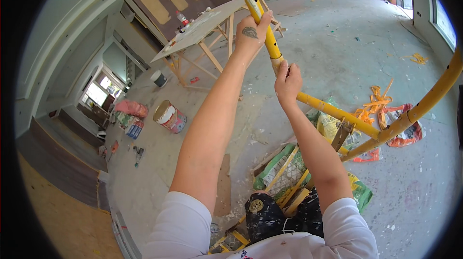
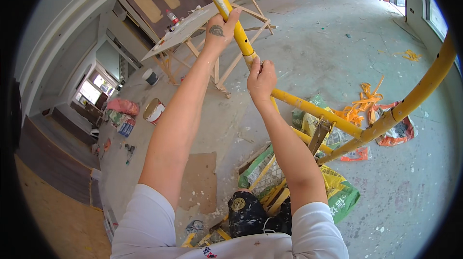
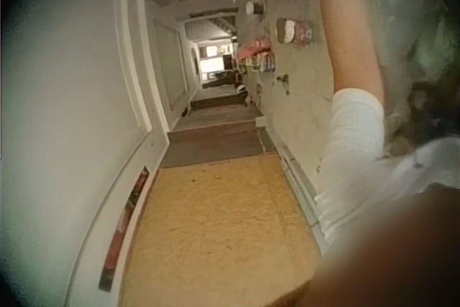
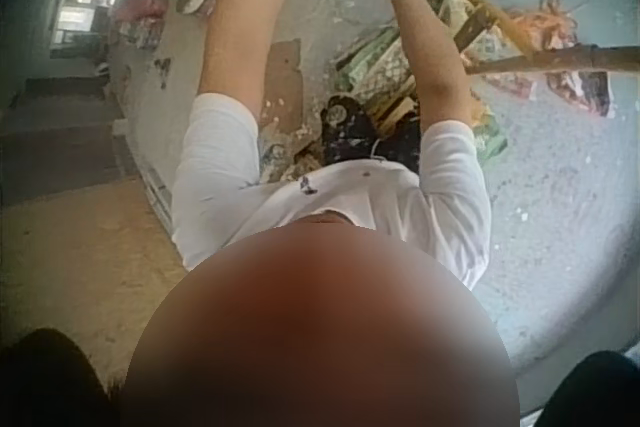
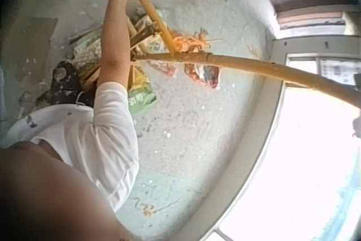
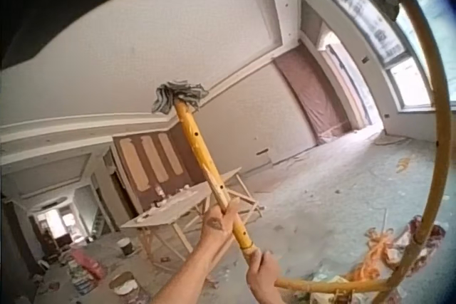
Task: Assembling a yellow metal scaffolding structure by connecting frame sections and inserting locking pins.
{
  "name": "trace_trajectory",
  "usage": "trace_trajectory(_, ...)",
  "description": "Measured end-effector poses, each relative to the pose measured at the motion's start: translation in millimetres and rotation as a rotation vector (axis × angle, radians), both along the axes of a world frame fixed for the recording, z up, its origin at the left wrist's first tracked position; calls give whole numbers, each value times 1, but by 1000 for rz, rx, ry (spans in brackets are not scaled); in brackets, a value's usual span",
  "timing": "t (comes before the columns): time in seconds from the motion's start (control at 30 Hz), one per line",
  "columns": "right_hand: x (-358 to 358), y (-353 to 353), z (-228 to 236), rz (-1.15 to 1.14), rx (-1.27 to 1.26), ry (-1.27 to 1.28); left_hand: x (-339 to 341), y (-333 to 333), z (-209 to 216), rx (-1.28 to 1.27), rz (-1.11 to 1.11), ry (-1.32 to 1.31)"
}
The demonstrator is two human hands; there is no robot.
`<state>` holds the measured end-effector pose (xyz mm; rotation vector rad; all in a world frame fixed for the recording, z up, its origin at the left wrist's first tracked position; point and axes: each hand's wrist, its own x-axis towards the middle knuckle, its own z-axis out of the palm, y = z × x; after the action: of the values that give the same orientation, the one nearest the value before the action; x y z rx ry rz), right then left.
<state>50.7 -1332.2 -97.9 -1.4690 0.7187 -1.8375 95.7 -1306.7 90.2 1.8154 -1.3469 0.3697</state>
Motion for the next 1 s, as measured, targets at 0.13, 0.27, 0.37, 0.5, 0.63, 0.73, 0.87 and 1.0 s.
trace_trajectory(0.13, -1, 10, 1, 38, 115, 17, 9, 1, -1, 22, 23, 9)
trace_trajectory(0.27, 10, 11, 3, -106, 123, 3, 10, -1, -6, -49, 11, -12)
trace_trajectory(0.37, 14, 5, -1, -148, 86, 9, 14, -3, -9, -73, -38, -39)
trace_trajectory(0.5, 19, -3, -10, -156, -32, -16, 16, -4, -10, -33, -44, -53)
trace_trajectory(0.63, 16, -15, -15, -114, -207, -18, 19, -1, -10, -37, -74, 15)
trace_trajectory(0.73, 13, -25, -19, -101, -285, -39, 22, -4, -11, -46, -95, -89)
trace_trajectory(0.87, 8, -31, -16, -115, -351, -26, 33, -7, -8, -42, -134, -46)
trace_trajectory(1.0, 3, -33, -16, -123, -434, 30, 26, 0, -2, -3, -101, -41)
